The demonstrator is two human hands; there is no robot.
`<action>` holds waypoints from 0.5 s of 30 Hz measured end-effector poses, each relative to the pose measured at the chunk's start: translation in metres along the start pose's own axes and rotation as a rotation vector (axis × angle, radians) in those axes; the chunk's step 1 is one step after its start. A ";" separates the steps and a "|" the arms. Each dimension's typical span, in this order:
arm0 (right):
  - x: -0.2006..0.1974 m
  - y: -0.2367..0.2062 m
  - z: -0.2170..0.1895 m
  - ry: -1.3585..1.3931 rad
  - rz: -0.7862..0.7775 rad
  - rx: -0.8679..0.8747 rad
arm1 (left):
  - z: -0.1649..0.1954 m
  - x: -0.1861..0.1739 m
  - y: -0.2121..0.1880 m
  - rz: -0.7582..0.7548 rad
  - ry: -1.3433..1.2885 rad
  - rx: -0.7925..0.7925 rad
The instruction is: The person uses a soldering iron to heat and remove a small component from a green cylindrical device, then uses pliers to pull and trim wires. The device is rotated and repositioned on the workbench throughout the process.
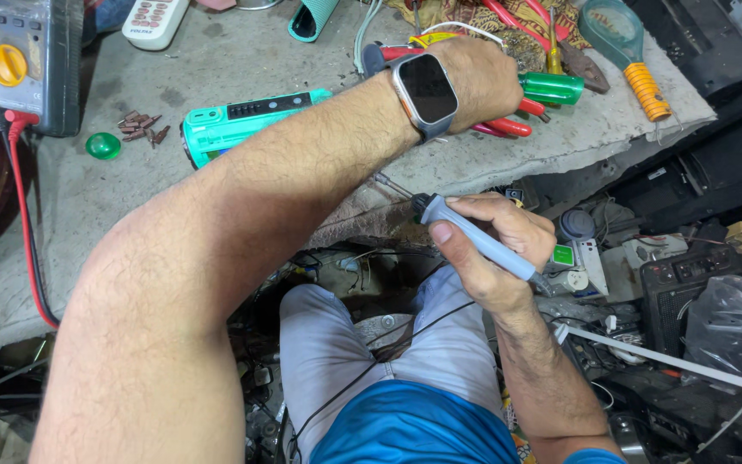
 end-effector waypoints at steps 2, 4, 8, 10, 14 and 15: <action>0.001 0.000 0.000 0.003 0.000 0.001 | -0.001 -0.003 -0.002 -0.019 -0.016 0.002; 0.002 -0.001 -0.002 0.006 -0.005 -0.006 | -0.005 -0.007 -0.005 -0.040 -0.063 -0.004; 0.004 -0.002 -0.005 0.011 0.005 -0.007 | -0.011 -0.012 -0.014 -0.069 -0.131 -0.013; 0.005 -0.003 -0.005 -0.004 0.012 -0.014 | -0.011 -0.018 -0.015 -0.050 -0.178 0.022; 0.005 -0.005 -0.003 -0.017 0.009 0.003 | -0.012 -0.044 -0.019 0.089 -0.031 0.064; 0.006 -0.006 -0.002 -0.020 0.012 0.010 | -0.017 -0.056 -0.022 0.094 -0.036 0.048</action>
Point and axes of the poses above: each hand's wrist, its own y-axis towards the middle knuckle, its own x-axis out of the palm, z = x × y, the point moved 3 cm from there along y, towards the middle knuckle, and after that the axes turned 3 degrees about -z, right-handed, at the moved point
